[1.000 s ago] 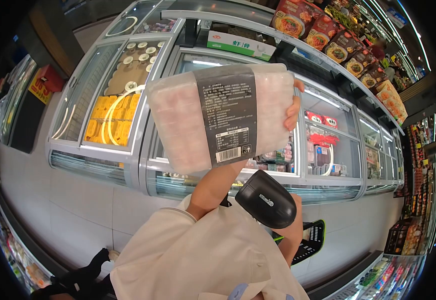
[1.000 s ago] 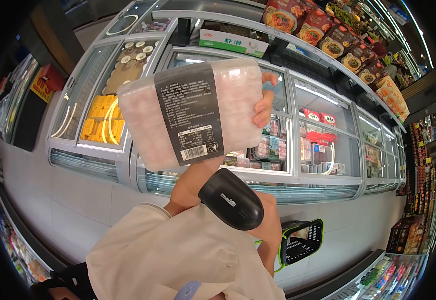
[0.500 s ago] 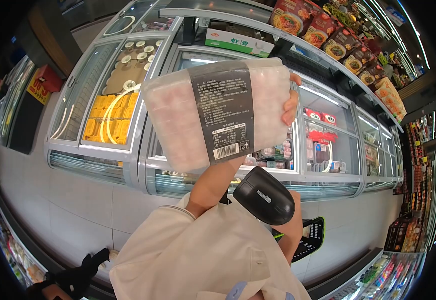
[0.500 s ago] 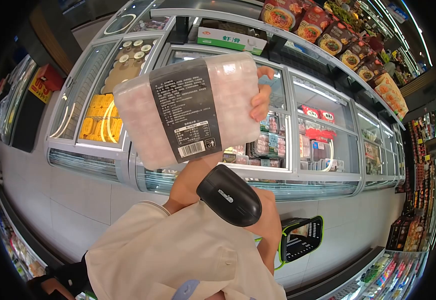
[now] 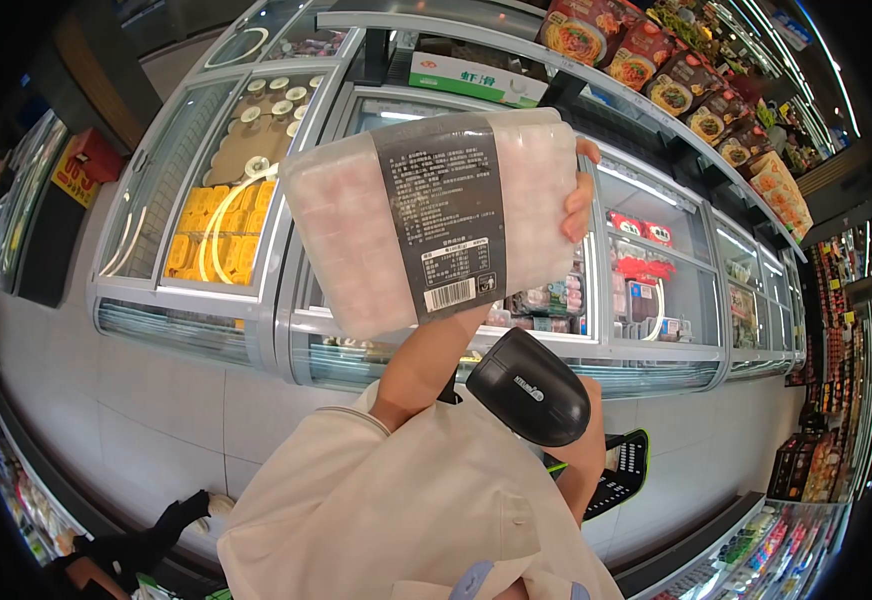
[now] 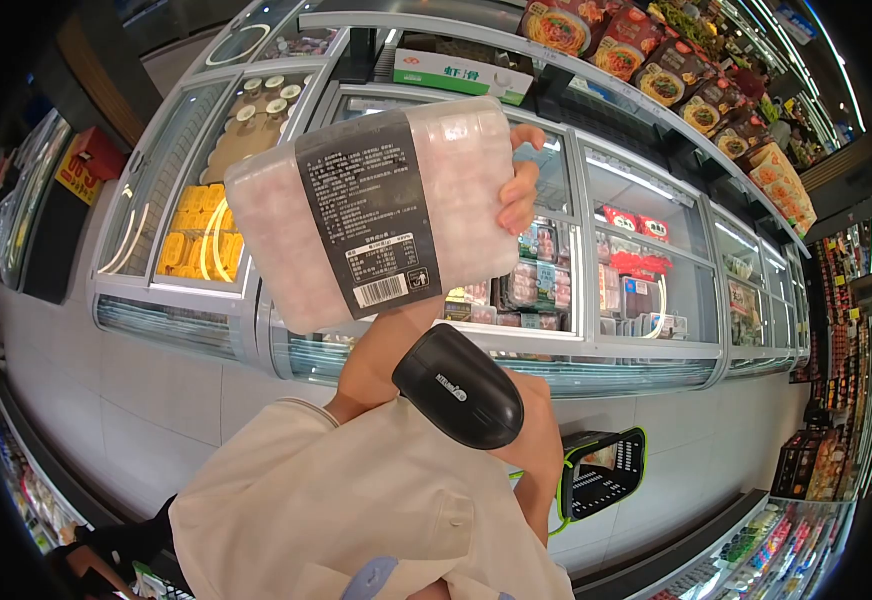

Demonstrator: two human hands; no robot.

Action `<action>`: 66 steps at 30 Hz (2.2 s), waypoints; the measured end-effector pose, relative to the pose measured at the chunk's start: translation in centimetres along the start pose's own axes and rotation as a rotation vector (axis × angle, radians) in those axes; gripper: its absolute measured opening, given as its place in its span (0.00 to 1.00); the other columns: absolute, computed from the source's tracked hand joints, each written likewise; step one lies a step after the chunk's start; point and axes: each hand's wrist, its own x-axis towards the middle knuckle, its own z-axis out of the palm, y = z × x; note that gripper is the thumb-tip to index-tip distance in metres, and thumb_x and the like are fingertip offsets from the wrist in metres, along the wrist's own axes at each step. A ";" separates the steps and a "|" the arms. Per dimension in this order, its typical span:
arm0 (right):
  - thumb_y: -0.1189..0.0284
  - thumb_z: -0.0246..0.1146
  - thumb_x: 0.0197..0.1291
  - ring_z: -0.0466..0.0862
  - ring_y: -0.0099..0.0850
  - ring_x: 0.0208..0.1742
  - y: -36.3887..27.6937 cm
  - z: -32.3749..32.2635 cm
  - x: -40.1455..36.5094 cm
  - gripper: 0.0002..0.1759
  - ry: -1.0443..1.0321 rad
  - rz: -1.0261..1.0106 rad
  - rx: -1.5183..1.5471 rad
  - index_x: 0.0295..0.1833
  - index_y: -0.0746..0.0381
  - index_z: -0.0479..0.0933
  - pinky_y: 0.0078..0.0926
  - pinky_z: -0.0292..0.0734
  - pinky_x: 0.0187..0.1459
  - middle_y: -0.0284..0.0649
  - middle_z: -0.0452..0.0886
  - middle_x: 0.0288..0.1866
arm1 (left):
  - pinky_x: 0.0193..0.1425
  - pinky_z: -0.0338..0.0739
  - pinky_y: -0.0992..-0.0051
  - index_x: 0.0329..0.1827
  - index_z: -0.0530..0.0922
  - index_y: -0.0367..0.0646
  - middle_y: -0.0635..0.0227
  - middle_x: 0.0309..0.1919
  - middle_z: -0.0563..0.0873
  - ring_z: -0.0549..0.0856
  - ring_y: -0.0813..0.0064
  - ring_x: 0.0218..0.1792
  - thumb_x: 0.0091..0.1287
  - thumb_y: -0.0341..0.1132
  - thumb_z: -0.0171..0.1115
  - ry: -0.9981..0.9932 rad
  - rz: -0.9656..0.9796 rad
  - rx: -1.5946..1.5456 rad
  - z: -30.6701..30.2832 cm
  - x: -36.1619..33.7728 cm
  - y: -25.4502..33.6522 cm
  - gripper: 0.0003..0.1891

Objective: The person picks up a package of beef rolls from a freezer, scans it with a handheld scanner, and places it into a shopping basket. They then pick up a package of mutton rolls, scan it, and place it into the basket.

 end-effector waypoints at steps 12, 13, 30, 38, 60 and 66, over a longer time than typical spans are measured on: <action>0.63 0.77 0.36 0.81 0.42 0.37 0.5 -0.1 -0.5 0.29 -0.019 0.066 0.004 0.45 0.67 0.80 0.34 0.72 0.42 0.46 0.84 0.39 | 0.35 0.72 0.72 0.60 0.65 0.32 0.63 0.26 0.73 0.74 0.67 0.25 0.63 0.59 0.59 0.021 0.019 -0.027 0.2 0.0 -0.1 0.38; 0.63 0.77 0.36 0.81 0.42 0.37 0.6 -0.1 -0.4 0.29 -0.031 0.053 0.011 0.45 0.67 0.80 0.34 0.72 0.42 0.46 0.84 0.39 | 0.35 0.72 0.72 0.60 0.65 0.32 0.63 0.26 0.73 0.74 0.67 0.25 0.63 0.59 0.59 0.020 0.020 -0.024 0.2 0.0 0.0 0.38; 0.74 0.75 0.36 0.83 0.35 0.30 0.3 -0.3 0.3 0.28 -0.068 -0.052 -0.016 0.47 0.73 0.80 0.26 0.77 0.39 0.46 0.85 0.34 | 0.36 0.72 0.73 0.62 0.65 0.31 0.62 0.27 0.72 0.72 0.68 0.27 0.67 0.56 0.56 -0.006 0.023 -0.135 -0.6 0.1 0.0 0.35; 0.76 0.75 0.35 0.84 0.35 0.31 0.3 -0.1 0.4 0.29 -0.047 -0.058 -0.011 0.49 0.73 0.79 0.26 0.78 0.40 0.47 0.85 0.35 | 0.35 0.70 0.74 0.63 0.65 0.31 0.63 0.27 0.72 0.71 0.70 0.26 0.66 0.56 0.56 0.057 0.063 -0.061 -0.3 -0.3 0.1 0.36; 0.68 0.77 0.39 0.81 0.40 0.43 0.9 -0.3 -0.5 0.30 -0.063 0.058 -0.018 0.50 0.68 0.79 0.32 0.73 0.47 0.46 0.81 0.45 | 0.34 0.69 0.75 0.62 0.66 0.29 0.63 0.27 0.71 0.69 0.71 0.26 0.67 0.55 0.54 0.133 0.106 -0.086 0.8 -0.5 0.0 0.34; 0.67 0.75 0.42 0.81 0.36 0.32 0.7 -0.3 0.3 0.23 -0.042 -0.060 -0.023 0.44 0.67 0.79 0.28 0.74 0.38 0.43 0.84 0.37 | 0.35 0.69 0.75 0.62 0.66 0.29 0.63 0.27 0.71 0.70 0.71 0.27 0.67 0.55 0.55 0.125 0.099 -0.075 0.6 -0.5 0.1 0.34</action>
